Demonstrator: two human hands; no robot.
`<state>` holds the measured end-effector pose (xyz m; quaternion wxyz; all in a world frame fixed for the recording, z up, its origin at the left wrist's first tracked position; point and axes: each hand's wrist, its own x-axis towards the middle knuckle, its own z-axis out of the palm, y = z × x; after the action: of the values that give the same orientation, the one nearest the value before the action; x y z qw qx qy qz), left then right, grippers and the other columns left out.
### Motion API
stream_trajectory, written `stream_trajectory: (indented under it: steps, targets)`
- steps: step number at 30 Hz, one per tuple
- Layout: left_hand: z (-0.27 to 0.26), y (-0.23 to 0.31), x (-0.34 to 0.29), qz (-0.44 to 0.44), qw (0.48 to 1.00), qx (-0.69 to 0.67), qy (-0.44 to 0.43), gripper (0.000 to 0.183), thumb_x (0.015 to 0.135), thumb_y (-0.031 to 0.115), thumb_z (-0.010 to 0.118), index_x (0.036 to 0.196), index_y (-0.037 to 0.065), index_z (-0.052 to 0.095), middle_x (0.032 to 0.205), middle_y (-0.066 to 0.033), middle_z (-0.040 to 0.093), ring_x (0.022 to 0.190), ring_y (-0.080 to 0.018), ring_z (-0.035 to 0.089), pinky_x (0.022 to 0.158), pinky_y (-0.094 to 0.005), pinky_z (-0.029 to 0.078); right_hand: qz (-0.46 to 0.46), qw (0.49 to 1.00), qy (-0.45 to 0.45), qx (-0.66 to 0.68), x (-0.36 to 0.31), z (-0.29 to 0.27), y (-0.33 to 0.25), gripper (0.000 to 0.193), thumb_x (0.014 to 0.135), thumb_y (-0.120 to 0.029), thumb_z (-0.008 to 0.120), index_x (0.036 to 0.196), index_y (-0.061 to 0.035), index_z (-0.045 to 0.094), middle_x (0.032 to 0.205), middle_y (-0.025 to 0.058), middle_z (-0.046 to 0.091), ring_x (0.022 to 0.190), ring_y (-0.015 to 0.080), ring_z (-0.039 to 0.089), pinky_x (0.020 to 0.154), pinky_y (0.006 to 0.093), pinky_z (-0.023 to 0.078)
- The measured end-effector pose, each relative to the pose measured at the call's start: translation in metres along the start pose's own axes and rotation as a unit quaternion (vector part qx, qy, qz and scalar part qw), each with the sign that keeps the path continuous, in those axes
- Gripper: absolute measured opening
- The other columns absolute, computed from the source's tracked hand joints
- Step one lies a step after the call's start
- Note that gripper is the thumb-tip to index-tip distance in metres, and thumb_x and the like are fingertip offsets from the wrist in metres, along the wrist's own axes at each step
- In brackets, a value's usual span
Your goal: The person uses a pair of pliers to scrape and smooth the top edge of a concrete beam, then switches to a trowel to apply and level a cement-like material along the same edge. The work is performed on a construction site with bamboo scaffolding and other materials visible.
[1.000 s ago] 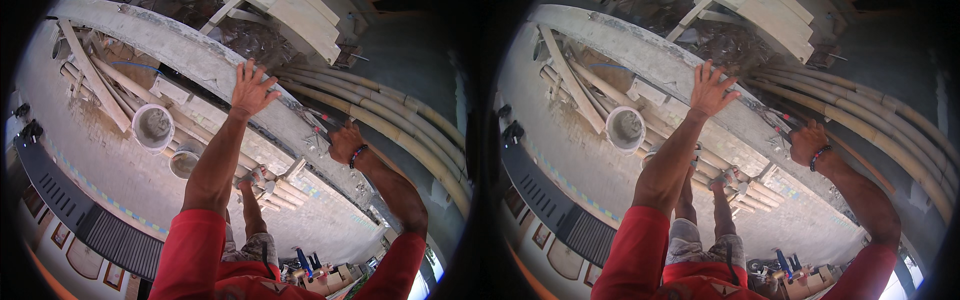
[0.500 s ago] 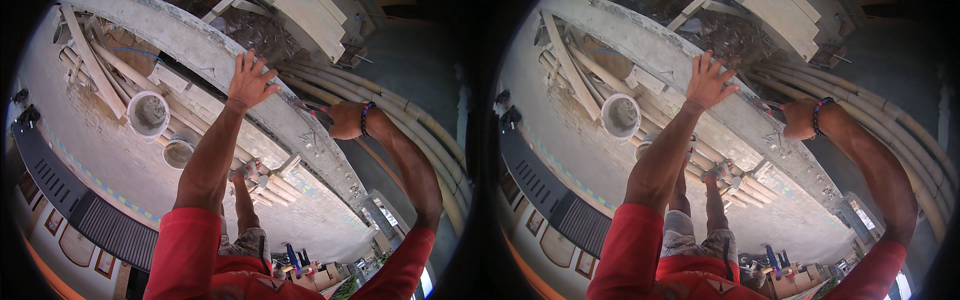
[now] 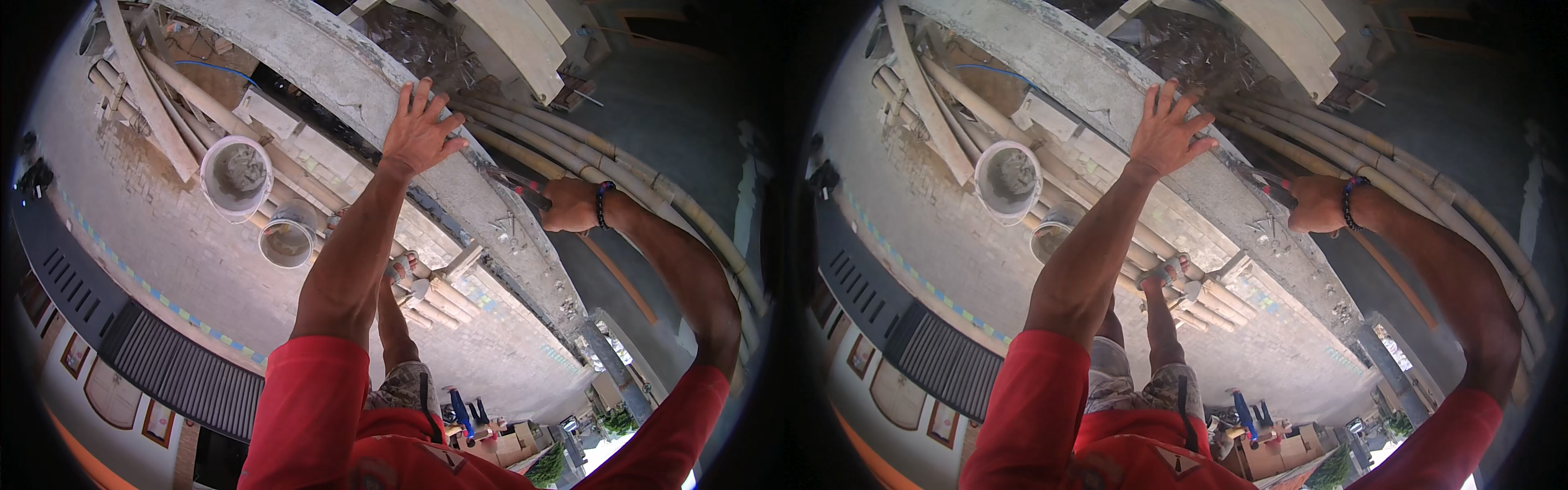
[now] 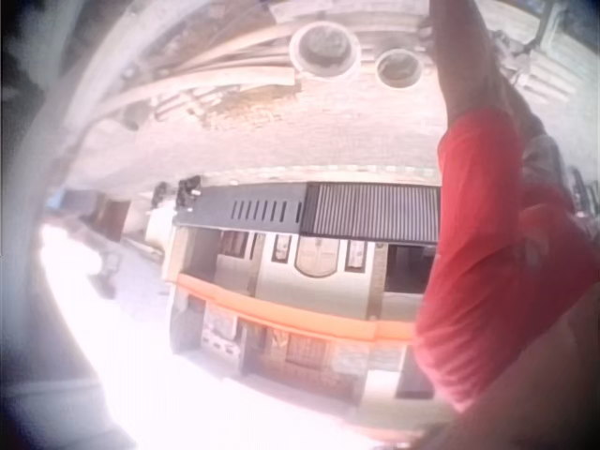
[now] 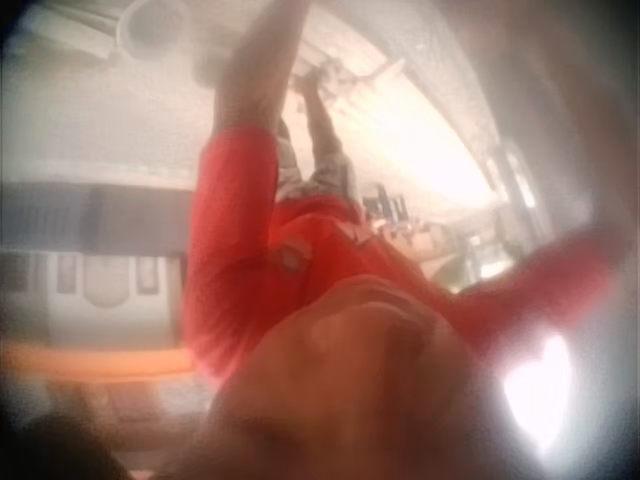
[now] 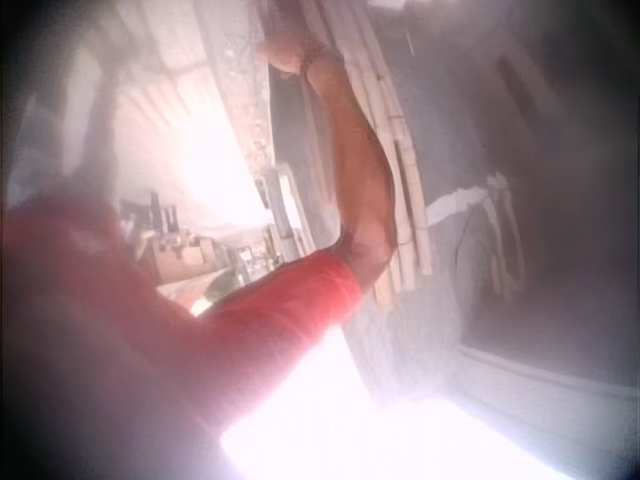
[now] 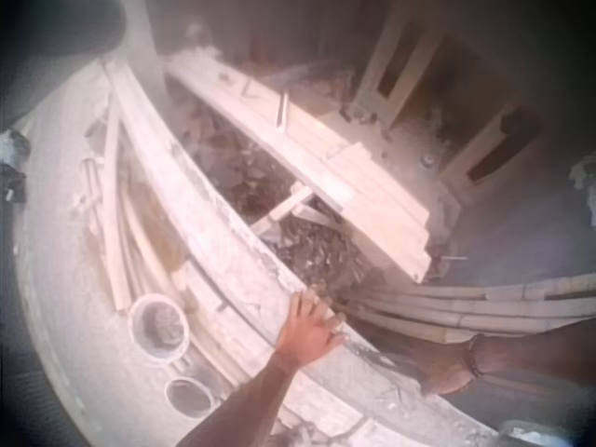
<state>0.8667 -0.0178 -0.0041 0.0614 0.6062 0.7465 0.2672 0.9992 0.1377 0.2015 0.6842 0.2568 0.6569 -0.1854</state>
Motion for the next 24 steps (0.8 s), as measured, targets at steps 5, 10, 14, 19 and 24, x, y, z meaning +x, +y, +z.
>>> stream_trajectory:
  steps: [5,10,14,19,24]
  targets:
    - [0.001,0.001,0.000,0.003,0.999,-0.019,0.027,0.041,0.082,0.055,0.064,0.107,0.024,0.071,0.127,-0.0066,0.051,0.131,-0.0377,0.031,0.110,-0.0587,0.021,-0.070,0.990,0.117,-0.025,0.006,0.039,0.027,0.035,0.075,-0.024,0.060,0.095,0.0034,0.066,0.091,0.0265,0.066,0.091,0.0384,0.065,0.084,0.0448,0.051]
    - [0.000,0.001,0.002,0.008,0.999,-0.017,0.034,0.040,0.080,0.053,0.066,0.105,0.023,0.071,0.125,-0.0062,0.052,0.130,-0.0372,0.033,0.109,-0.0585,0.023,-0.130,0.977,0.157,-0.064,0.019,0.045,0.056,0.032,0.074,-0.025,0.062,0.097,-0.0020,0.067,0.088,0.0246,0.064,0.092,0.0391,0.062,0.083,0.0466,0.050]
    - [-0.002,0.000,0.002,0.006,0.999,-0.025,0.034,0.040,0.080,0.053,0.066,0.105,0.023,0.071,0.125,-0.0065,0.052,0.131,-0.0369,0.033,0.109,-0.0582,0.023,-0.181,0.963,0.192,-0.061,0.039,0.060,0.075,0.032,0.072,-0.025,0.064,0.097,-0.0045,0.067,0.089,0.0239,0.063,0.095,0.0402,0.059,0.084,0.0486,0.048]
    - [-0.001,0.000,0.000,-0.001,1.000,-0.015,0.019,0.040,0.082,0.054,0.064,0.107,0.023,0.071,0.125,-0.0065,0.052,0.132,-0.0360,0.031,0.111,-0.0573,0.021,-0.130,0.958,0.241,-0.086,0.059,0.089,0.082,0.036,0.072,-0.027,0.065,0.101,-0.0051,0.066,0.092,0.0244,0.063,0.101,0.0405,0.056,0.090,0.0496,0.046]
    - [0.001,0.000,0.000,-0.011,1.000,-0.009,-0.009,0.040,0.083,0.054,0.062,0.109,0.025,0.070,0.127,-0.0062,0.051,0.133,-0.0355,0.029,0.112,-0.0571,0.018,-0.082,0.970,0.218,-0.076,0.029,0.080,0.051,0.039,0.074,-0.026,0.062,0.103,-0.0001,0.066,0.094,0.0260,0.064,0.100,0.0405,0.058,0.094,0.0490,0.045]
